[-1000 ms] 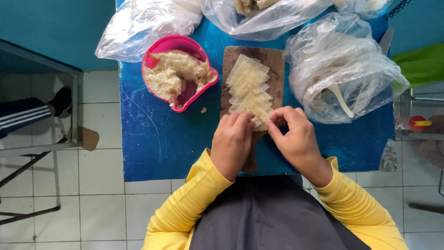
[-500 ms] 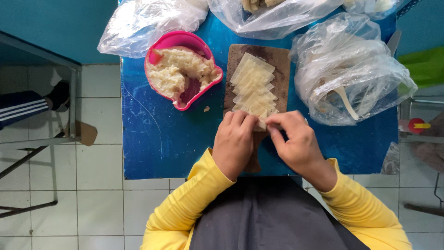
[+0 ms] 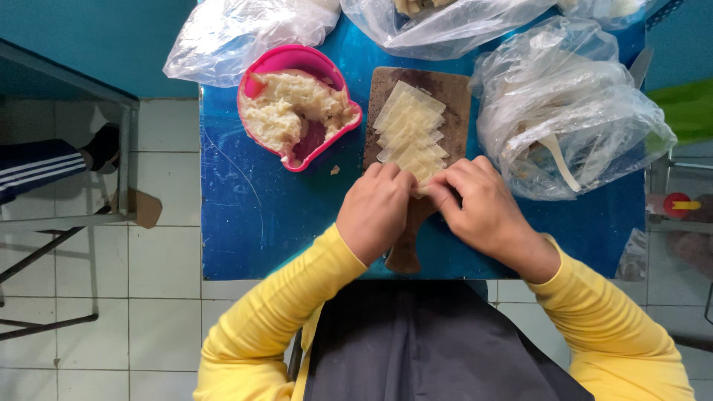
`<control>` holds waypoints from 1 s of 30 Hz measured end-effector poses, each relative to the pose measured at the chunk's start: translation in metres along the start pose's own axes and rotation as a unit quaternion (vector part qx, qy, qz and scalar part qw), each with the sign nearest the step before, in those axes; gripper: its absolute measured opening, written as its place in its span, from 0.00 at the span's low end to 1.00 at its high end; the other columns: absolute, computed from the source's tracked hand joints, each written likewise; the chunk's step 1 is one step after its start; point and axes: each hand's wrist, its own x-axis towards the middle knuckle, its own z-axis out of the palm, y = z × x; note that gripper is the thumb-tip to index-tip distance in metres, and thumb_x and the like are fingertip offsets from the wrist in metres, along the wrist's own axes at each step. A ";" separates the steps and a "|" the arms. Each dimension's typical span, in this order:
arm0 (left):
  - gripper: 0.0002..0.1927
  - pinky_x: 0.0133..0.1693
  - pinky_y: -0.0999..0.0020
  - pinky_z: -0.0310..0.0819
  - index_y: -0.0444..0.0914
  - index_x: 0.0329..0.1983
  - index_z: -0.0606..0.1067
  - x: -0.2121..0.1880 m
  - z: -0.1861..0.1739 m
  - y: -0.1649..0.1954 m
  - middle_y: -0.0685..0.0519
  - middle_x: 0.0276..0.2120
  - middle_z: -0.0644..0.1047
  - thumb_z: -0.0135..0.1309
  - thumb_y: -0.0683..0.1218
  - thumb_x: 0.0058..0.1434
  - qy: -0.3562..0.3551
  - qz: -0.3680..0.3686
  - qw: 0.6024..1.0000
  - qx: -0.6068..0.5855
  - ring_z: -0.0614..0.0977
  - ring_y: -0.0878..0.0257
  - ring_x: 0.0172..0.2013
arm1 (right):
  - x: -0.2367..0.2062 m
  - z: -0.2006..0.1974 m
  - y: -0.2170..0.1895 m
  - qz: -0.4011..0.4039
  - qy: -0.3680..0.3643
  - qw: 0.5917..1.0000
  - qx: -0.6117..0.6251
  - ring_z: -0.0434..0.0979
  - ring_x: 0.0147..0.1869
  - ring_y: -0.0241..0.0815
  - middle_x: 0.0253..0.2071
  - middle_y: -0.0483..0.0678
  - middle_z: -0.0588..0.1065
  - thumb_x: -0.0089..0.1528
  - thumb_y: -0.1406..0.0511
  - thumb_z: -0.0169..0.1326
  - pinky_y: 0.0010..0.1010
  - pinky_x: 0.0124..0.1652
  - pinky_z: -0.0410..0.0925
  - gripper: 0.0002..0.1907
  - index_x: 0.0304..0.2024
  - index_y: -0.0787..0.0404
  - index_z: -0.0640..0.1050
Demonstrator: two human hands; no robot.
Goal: The person sits at a blue table and folds filled pastries. They take square dough wrappers, spoon filling from a pink bowl onto a wrapper using a spoon, fold the wrapper over into a triangle, press the edges closed, and stack the finished pastries on a wooden board, repeating the cycle.
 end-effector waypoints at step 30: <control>0.11 0.47 0.56 0.69 0.36 0.40 0.71 0.012 -0.019 -0.024 0.46 0.39 0.73 0.56 0.38 0.54 -0.043 0.093 0.988 -0.117 0.74 0.46 0.43 | 0.014 -0.007 -0.019 -0.068 0.007 0.997 -0.034 0.72 0.46 0.53 0.41 0.50 0.77 0.61 0.69 0.58 0.41 0.47 0.66 0.06 0.41 0.61 0.80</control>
